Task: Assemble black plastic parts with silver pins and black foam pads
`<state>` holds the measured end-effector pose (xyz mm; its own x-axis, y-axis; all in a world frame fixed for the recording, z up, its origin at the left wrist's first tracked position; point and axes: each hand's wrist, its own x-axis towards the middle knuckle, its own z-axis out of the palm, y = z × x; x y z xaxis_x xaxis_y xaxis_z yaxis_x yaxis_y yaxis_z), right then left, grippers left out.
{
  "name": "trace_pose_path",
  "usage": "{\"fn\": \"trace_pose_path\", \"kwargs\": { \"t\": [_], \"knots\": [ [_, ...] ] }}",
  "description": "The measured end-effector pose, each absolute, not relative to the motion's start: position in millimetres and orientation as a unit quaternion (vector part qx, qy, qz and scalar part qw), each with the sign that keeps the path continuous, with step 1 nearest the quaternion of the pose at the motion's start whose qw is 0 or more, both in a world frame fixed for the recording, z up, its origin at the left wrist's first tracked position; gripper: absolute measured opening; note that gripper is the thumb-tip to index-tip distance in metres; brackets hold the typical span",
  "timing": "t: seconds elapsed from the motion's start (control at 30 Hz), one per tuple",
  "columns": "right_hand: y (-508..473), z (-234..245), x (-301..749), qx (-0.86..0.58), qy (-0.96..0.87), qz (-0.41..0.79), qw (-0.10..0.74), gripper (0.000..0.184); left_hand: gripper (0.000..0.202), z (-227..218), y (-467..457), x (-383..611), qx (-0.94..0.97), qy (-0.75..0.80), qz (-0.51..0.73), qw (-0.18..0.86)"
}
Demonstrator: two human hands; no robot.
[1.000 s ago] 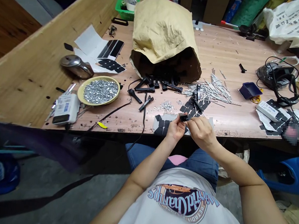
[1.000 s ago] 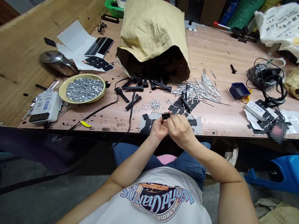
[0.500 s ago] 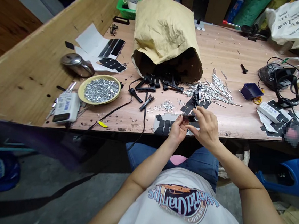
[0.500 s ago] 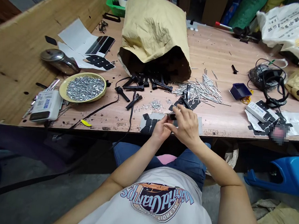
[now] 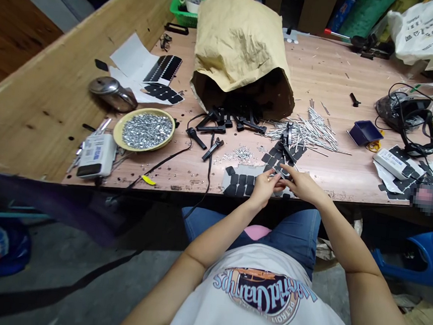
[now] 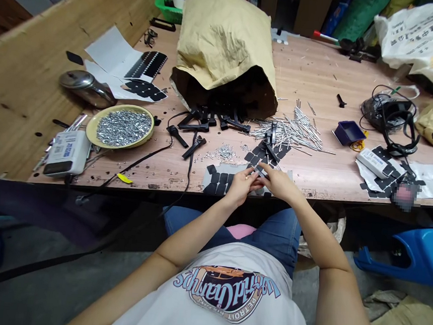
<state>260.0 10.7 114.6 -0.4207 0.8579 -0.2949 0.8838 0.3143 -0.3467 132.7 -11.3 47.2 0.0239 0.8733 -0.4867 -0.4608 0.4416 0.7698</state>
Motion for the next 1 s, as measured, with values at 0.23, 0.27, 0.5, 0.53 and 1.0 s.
{"fn": "trace_pose_path", "kwargs": {
  "t": [0.23, 0.27, 0.5, 0.53, 1.0],
  "knots": [
    [17, 107, 267, 0.558, 0.803, -0.145, 0.153, 0.056, 0.02, 44, 71, 80, 0.522, 0.722, 0.33, 0.311],
    [16, 112, 267, 0.561, 0.797, -0.127, 0.186, 0.057, 0.023, 42, 84, 76, 0.548, 0.737, 0.287, 0.275],
    [20, 152, 266, 0.494, 0.799, -0.104, 0.327, 0.043, 0.029, 34, 117, 73, 0.631, 0.73, 0.155, 0.21],
    [22, 156, 266, 0.49, 0.798, -0.103, 0.336, 0.041, 0.03, 34, 117, 74, 0.637, 0.727, 0.153, 0.207],
    [26, 110, 281, 0.518, 0.832, -0.167, 0.107, 0.028, 0.026, 33, 132, 49, 0.598, 0.719, 0.274, 0.225]
  ]
}}
